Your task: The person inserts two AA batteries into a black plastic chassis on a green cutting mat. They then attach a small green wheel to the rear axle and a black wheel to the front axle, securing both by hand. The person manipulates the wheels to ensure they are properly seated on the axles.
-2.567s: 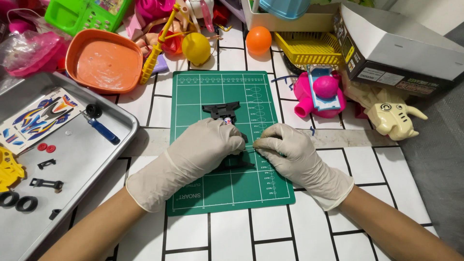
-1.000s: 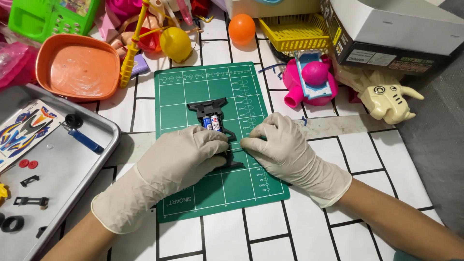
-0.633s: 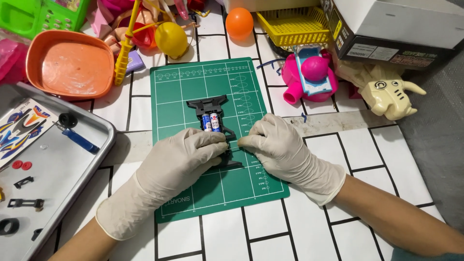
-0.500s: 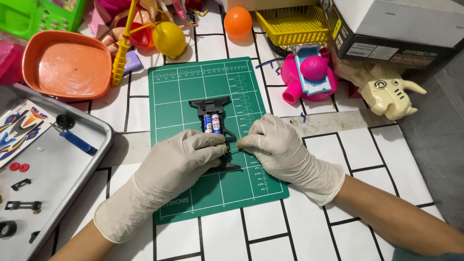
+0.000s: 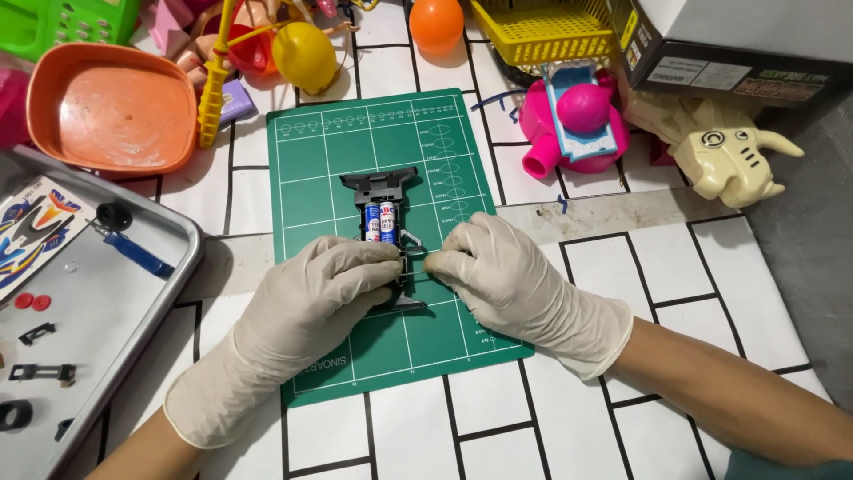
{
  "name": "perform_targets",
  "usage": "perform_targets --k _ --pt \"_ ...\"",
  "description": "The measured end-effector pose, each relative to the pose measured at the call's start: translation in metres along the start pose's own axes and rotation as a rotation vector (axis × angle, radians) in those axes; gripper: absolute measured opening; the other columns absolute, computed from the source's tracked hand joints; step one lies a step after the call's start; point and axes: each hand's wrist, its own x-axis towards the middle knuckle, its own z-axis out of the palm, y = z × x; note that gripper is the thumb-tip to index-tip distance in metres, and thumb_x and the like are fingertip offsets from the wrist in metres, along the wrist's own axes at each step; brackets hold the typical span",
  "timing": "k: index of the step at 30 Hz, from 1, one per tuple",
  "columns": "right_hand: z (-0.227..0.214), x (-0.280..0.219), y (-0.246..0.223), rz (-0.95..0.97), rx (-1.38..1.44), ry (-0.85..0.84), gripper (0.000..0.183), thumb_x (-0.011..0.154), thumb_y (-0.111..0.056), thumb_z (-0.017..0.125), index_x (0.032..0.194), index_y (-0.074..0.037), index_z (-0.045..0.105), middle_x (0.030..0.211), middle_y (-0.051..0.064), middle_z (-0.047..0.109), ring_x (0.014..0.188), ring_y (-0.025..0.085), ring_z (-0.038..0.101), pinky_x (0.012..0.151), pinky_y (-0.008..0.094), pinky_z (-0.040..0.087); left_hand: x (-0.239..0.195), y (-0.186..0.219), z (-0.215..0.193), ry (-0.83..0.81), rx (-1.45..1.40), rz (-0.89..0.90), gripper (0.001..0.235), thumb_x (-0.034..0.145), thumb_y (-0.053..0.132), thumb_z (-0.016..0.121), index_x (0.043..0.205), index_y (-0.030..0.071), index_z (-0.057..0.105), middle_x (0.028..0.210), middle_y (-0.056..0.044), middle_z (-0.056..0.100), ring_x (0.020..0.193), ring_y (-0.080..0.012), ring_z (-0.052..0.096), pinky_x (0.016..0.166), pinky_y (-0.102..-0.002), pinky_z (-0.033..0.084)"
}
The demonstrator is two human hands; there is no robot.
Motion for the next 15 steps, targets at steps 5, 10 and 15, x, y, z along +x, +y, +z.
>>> perform_targets --k 5,10,15 --pt "0.0011 -0.0004 0.0009 0.010 0.015 -0.020 0.009 0.090 -0.003 0.072 0.095 -0.011 0.074 0.080 0.003 0.058 0.074 0.025 0.059 0.067 0.036 0.053 -0.0021 -0.0018 0.0033 0.041 -0.029 0.022 0.027 0.086 0.014 0.077 0.112 0.019 0.074 0.114 0.003 0.074 0.099 -0.0214 0.070 0.076 -0.032 0.060" --pt "-0.0036 0.0047 -0.0024 0.082 0.152 -0.028 0.007 0.094 -0.005 0.069 0.094 -0.012 0.073 0.080 0.002 0.059 0.074 0.025 0.059 0.067 0.035 0.053 0.0001 -0.0017 0.0010 0.072 -0.040 0.043 0.026 0.088 0.012 0.075 0.114 0.018 0.073 0.113 0.002 0.075 0.098 -0.0225 0.071 0.078 -0.032 0.060" --pt "0.0023 0.0031 0.0030 0.011 0.062 -0.006 0.008 0.093 -0.007 0.071 0.097 -0.014 0.073 0.084 0.002 0.060 0.079 0.026 0.057 0.072 0.037 0.052 0.0043 -0.0012 -0.0041 0.051 -0.145 0.089 0.032 0.084 0.000 0.076 0.114 0.012 0.074 0.109 -0.003 0.077 0.094 -0.0279 0.073 0.077 -0.038 0.061"
